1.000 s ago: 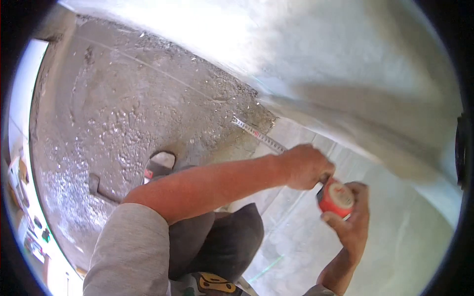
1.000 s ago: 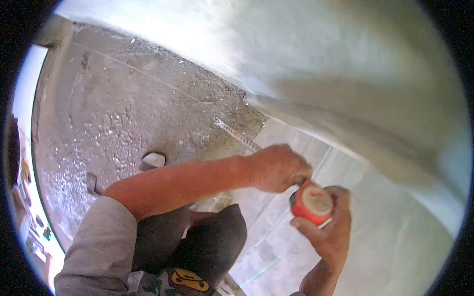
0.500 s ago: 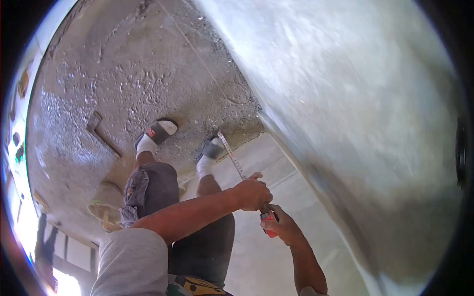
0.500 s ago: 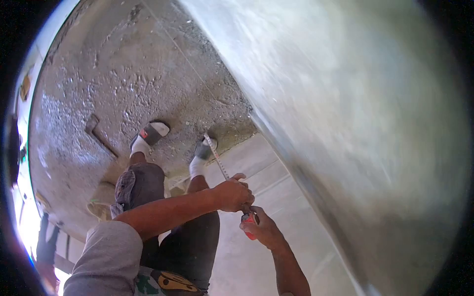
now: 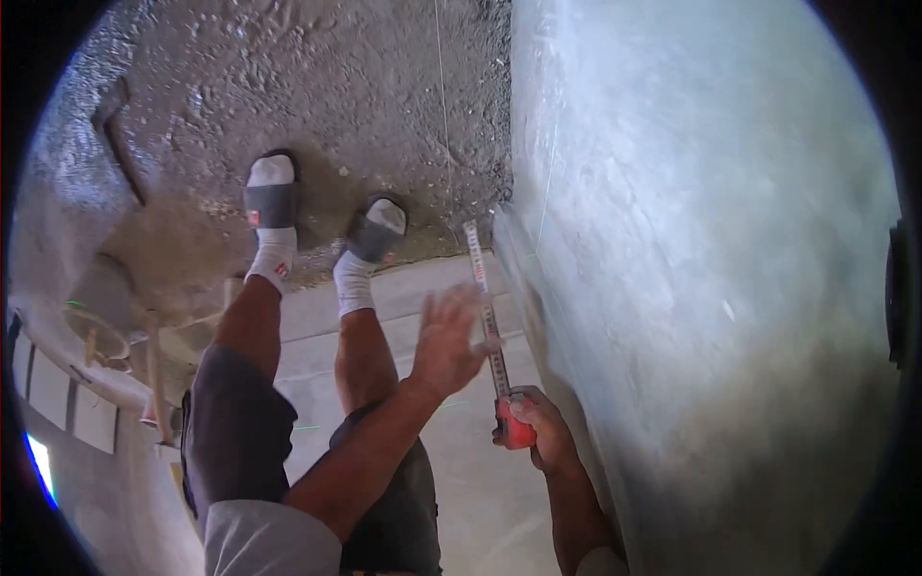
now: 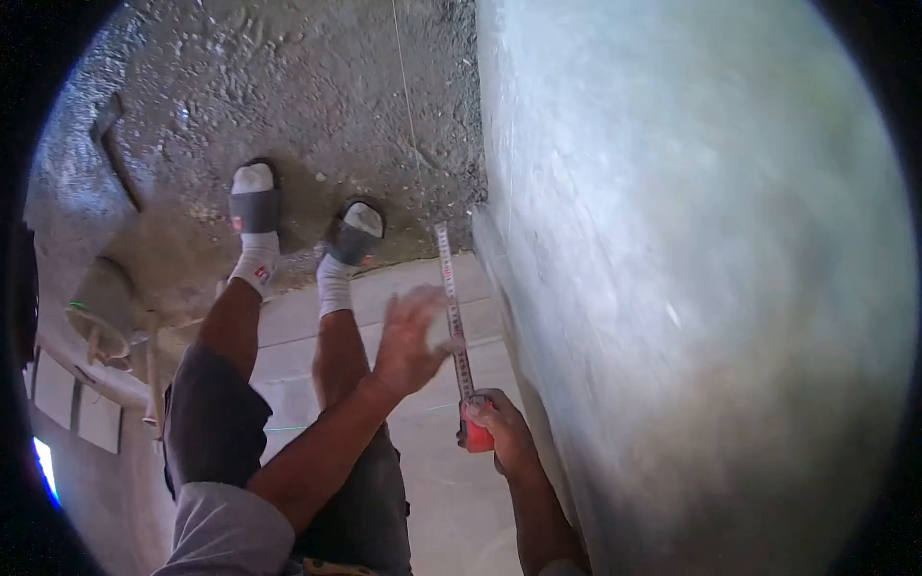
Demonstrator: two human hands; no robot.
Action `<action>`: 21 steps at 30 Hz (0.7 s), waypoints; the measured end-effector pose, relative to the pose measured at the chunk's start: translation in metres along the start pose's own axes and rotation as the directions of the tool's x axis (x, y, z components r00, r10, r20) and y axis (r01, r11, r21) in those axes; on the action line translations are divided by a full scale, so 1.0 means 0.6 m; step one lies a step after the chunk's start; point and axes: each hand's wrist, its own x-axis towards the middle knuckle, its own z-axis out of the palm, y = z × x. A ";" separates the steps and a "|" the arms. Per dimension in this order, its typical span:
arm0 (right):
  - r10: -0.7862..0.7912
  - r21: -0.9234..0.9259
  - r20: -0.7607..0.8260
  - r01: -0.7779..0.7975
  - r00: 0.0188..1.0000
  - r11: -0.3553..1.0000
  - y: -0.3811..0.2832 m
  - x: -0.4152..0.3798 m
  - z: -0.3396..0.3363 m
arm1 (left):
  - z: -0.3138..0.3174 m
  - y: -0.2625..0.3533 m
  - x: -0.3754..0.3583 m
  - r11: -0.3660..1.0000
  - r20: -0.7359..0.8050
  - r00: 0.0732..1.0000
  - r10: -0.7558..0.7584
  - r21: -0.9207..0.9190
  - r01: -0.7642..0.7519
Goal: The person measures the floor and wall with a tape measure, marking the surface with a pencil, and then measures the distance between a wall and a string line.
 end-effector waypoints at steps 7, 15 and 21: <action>0.116 -0.070 -0.048 -0.119 0.992 0.990 -0.016 0.035 0.023 | 0.014 -0.215 0.120 0.977 -0.690 0.704 -0.169 -0.209 0.029; 0.141 -0.138 -0.154 -0.162 0.978 0.977 -0.041 0.039 0.039 | -0.017 -0.285 0.169 0.778 -0.618 0.490 -0.614 -0.580 0.243; 0.150 -0.175 -0.174 -0.181 0.973 0.968 -0.055 0.030 0.049 | -0.008 -0.280 0.154 0.771 -0.582 0.525 -0.621 -0.576 0.273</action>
